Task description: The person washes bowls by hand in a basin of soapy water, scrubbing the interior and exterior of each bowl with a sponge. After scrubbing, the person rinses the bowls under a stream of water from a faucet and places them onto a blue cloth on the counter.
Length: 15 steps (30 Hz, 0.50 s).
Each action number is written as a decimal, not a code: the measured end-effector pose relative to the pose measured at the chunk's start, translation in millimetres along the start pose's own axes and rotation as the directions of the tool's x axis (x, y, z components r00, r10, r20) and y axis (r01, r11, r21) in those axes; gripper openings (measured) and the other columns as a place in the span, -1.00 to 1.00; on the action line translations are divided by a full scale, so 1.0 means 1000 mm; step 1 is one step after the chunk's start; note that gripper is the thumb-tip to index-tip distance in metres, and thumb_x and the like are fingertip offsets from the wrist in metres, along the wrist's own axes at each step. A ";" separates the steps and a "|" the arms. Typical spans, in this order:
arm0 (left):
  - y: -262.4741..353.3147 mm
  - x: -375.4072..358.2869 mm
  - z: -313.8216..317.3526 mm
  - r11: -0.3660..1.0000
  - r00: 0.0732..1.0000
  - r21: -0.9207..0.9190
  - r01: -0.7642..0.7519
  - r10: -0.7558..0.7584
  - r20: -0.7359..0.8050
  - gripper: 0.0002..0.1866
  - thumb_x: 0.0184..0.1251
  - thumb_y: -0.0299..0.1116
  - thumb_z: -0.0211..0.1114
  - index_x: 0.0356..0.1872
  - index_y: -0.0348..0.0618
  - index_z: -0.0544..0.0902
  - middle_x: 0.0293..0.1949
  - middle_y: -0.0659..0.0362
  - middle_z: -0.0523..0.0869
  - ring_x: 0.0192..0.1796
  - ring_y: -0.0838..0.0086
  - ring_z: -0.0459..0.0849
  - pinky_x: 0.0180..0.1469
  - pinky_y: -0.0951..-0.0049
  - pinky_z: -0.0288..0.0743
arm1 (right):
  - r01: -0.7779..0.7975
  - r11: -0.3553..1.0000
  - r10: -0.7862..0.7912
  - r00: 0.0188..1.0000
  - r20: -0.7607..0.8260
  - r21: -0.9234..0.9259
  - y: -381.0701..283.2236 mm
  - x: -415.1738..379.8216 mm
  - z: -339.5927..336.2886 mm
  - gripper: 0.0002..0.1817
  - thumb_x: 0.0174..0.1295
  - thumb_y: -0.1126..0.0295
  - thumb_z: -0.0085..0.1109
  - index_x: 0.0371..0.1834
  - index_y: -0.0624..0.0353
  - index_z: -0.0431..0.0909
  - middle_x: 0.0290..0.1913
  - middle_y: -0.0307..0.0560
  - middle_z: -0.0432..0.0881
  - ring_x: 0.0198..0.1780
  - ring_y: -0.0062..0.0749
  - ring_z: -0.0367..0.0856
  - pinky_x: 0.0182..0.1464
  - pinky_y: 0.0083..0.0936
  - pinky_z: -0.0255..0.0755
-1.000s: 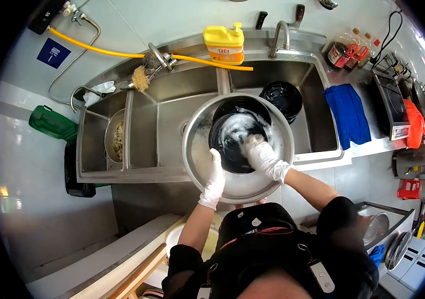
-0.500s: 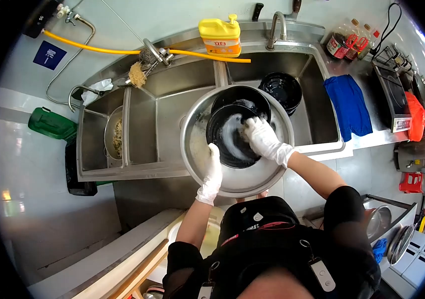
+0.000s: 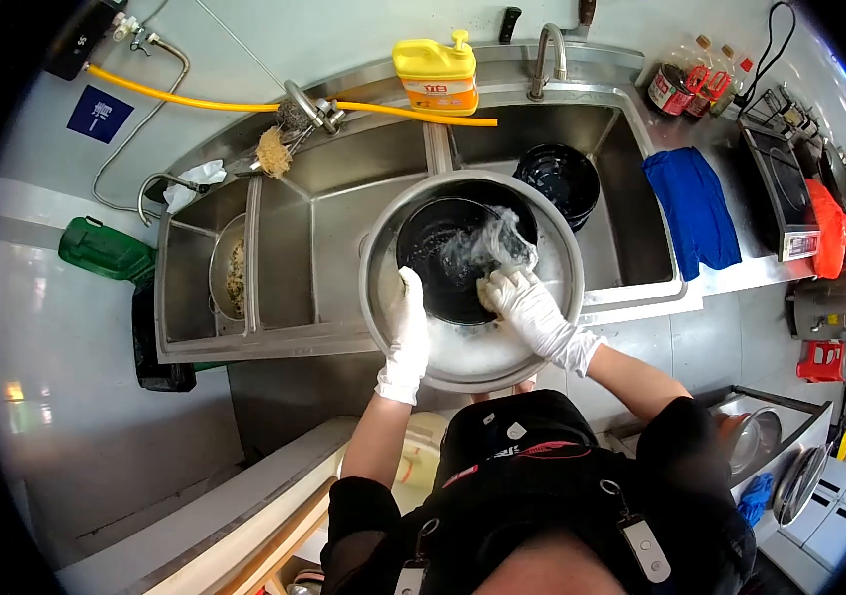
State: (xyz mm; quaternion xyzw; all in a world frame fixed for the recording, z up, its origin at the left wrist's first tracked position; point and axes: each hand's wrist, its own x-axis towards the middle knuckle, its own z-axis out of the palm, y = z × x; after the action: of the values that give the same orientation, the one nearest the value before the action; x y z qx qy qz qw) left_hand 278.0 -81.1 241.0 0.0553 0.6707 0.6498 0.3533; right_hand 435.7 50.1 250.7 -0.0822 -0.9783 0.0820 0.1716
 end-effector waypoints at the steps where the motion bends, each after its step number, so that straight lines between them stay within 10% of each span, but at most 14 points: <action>1: -0.025 0.015 -0.005 0.987 0.989 -0.074 -0.146 0.148 0.020 -0.28 0.45 0.16 -0.04 0.32 -0.32 0.31 0.25 0.08 0.45 0.20 0.41 0.44 0.27 0.43 0.30 | -0.059 0.981 0.036 0.991 0.125 0.183 -0.007 0.005 -0.002 -0.65 -0.06 0.46 0.11 -0.12 0.19 0.55 -0.12 -0.01 0.58 0.01 -0.16 0.50 0.14 -0.26 0.32; 2: -0.025 0.012 0.000 0.986 0.988 -0.075 -0.148 0.150 0.025 -0.28 0.45 0.16 -0.04 0.32 -0.32 0.31 0.25 0.08 0.45 0.20 0.41 0.44 0.27 0.43 0.30 | -0.139 0.927 0.051 0.967 0.251 0.349 -0.016 0.014 -0.005 -0.64 -0.06 0.49 0.10 -0.10 0.21 0.55 -0.14 0.01 0.59 -0.05 -0.16 0.53 0.11 -0.26 0.35; 6: 0.009 -0.015 0.016 0.973 0.996 -0.221 0.068 -0.053 0.073 -0.22 0.42 0.23 -0.09 0.36 -0.28 0.25 0.27 0.06 0.41 0.19 0.36 0.47 0.23 0.37 0.36 | 0.006 0.808 0.053 0.995 -0.083 0.589 -0.027 0.025 -0.015 -0.53 -0.09 0.61 0.24 0.02 0.31 0.54 -0.21 0.14 0.62 -0.25 -0.08 0.61 -0.16 -0.35 0.50; 8: 0.027 -0.020 0.005 0.940 0.939 -0.169 0.296 -0.254 0.229 -0.08 0.24 0.48 -0.19 0.47 0.06 0.07 0.30 0.09 0.35 0.18 0.28 0.49 0.07 0.17 0.53 | -0.111 0.657 0.258 0.962 -0.084 0.746 -0.018 0.026 -0.033 -0.55 0.00 0.55 0.31 0.04 0.33 0.52 -0.28 0.02 0.62 -0.33 -0.26 0.61 -0.26 -0.42 0.48; 9: 0.026 -0.015 0.003 0.966 0.944 -0.065 0.249 -0.227 0.241 -0.02 0.19 0.53 -0.22 0.49 0.09 -0.03 0.36 0.06 0.27 0.23 0.23 0.47 0.15 0.11 0.48 | -0.363 0.369 0.376 0.900 0.220 0.856 -0.013 0.028 -0.051 -0.62 0.11 0.49 0.31 0.01 0.33 0.52 -0.08 -0.01 0.65 -0.10 -0.31 0.63 -0.04 -0.50 0.49; 10: 0.016 -0.004 0.000 0.967 0.947 -0.071 0.245 -0.222 0.234 -0.02 0.19 0.53 -0.22 0.49 0.09 -0.03 0.36 0.06 0.27 0.23 0.23 0.47 0.15 0.11 0.48 | -0.398 0.028 0.448 0.825 0.344 0.917 -0.011 0.034 -0.067 -0.68 0.13 0.52 0.29 -0.02 0.25 0.54 -0.18 -0.23 0.63 -0.25 -0.56 0.57 -0.22 -0.61 0.48; 12: 0.000 0.015 -0.001 0.865 0.900 -0.309 0.395 -0.298 0.317 -0.04 0.23 0.46 -0.12 0.48 0.01 0.00 0.38 0.02 0.27 0.27 0.19 0.45 0.24 0.11 0.41 | -0.419 -0.238 0.455 0.749 0.482 0.876 0.004 0.035 -0.071 -0.71 0.14 0.51 0.31 -0.05 0.15 0.56 -0.24 -0.40 0.58 -0.38 -0.72 0.46 -0.39 -0.73 0.36; 13: -0.007 0.010 0.001 0.967 0.916 -0.245 0.063 0.041 0.399 -0.23 0.38 0.23 -0.08 0.43 -0.09 0.13 0.38 0.02 0.30 0.34 0.15 0.38 0.34 0.05 0.28 | -0.335 -0.374 0.442 0.756 0.484 0.865 0.010 0.036 -0.066 -0.71 0.13 0.50 0.33 -0.06 0.12 0.56 -0.26 -0.44 0.57 -0.41 -0.76 0.42 -0.43 -0.76 0.30; 14: -0.006 0.013 0.003 0.967 0.917 -0.248 0.058 0.046 0.396 -0.23 0.38 0.23 -0.08 0.43 -0.09 0.13 0.38 0.02 0.30 0.34 0.15 0.38 0.34 0.05 0.28 | -0.245 -0.501 0.429 0.763 0.484 0.830 0.015 0.035 -0.057 -0.70 0.11 0.49 0.34 -0.07 0.08 0.57 -0.28 -0.48 0.56 -0.44 -0.79 0.38 -0.47 -0.80 0.24; 15: -0.007 0.019 0.004 0.710 0.900 -0.611 0.350 -0.075 0.428 -0.35 0.44 0.09 -0.10 0.37 -0.15 0.22 0.34 0.03 0.36 0.32 0.14 0.39 0.32 0.02 0.32 | -0.245 -0.480 0.441 0.762 0.474 0.842 0.020 0.034 -0.051 -0.69 0.13 0.45 0.35 -0.04 0.10 0.56 -0.25 -0.47 0.59 -0.41 -0.77 0.43 -0.43 -0.78 0.29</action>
State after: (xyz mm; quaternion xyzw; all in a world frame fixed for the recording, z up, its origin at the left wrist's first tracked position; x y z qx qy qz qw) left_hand 268.6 -68.7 226.8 -0.0334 0.3111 0.7791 0.5433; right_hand 424.8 82.5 305.0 -0.2428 -0.3917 0.8680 0.1847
